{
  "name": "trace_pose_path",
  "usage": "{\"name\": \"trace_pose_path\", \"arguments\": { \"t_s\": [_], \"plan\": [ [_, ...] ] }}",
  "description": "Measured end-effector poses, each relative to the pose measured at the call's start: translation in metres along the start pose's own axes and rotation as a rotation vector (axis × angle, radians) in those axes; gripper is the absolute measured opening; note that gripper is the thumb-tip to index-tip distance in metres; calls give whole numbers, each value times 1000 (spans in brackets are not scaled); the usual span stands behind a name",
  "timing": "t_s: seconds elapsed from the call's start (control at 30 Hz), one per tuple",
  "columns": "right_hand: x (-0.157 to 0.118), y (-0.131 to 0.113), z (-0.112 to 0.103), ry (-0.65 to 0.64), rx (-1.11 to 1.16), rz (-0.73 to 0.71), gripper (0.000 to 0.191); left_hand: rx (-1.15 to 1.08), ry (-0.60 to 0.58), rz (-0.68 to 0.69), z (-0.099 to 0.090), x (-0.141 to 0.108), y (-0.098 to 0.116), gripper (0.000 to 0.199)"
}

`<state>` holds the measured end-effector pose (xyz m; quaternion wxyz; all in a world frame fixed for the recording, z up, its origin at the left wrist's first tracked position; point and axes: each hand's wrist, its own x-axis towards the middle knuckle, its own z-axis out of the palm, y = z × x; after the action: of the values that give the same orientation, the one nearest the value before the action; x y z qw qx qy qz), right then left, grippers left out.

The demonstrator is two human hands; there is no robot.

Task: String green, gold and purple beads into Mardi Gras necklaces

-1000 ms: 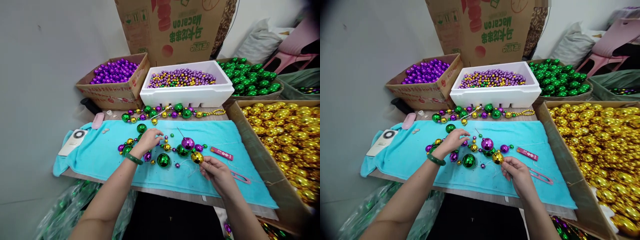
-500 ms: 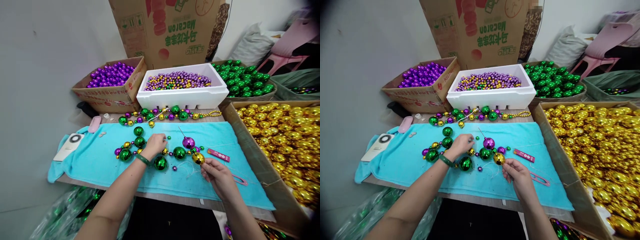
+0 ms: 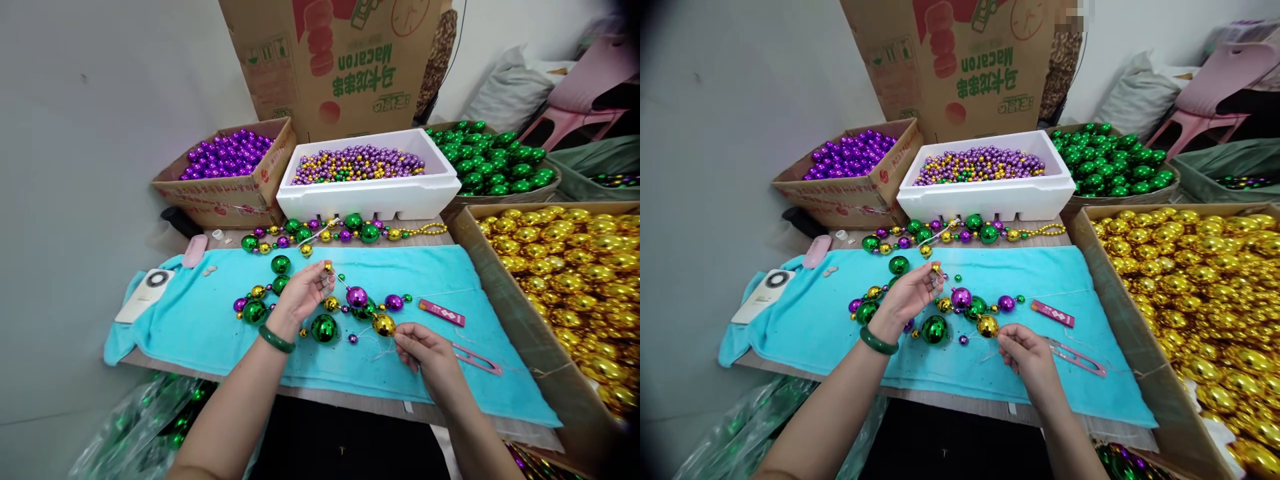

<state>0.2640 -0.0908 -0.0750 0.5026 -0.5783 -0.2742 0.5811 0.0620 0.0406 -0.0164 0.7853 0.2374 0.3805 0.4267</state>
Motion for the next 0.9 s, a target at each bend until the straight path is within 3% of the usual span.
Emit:
{"name": "trace_pose_path", "arguments": {
  "t_s": [0.53,0.77,0.9],
  "plan": [
    [-4,-8,9,29,4,33,35,-3,47,89,1,-8,1,13],
    [-4,-7,11,40,15,35,34,36,56,224,7,-12,-2,32],
    [-3,-4,16,23,13,0,35,90,25,194,13,-16,-13,37]
  ]
}}
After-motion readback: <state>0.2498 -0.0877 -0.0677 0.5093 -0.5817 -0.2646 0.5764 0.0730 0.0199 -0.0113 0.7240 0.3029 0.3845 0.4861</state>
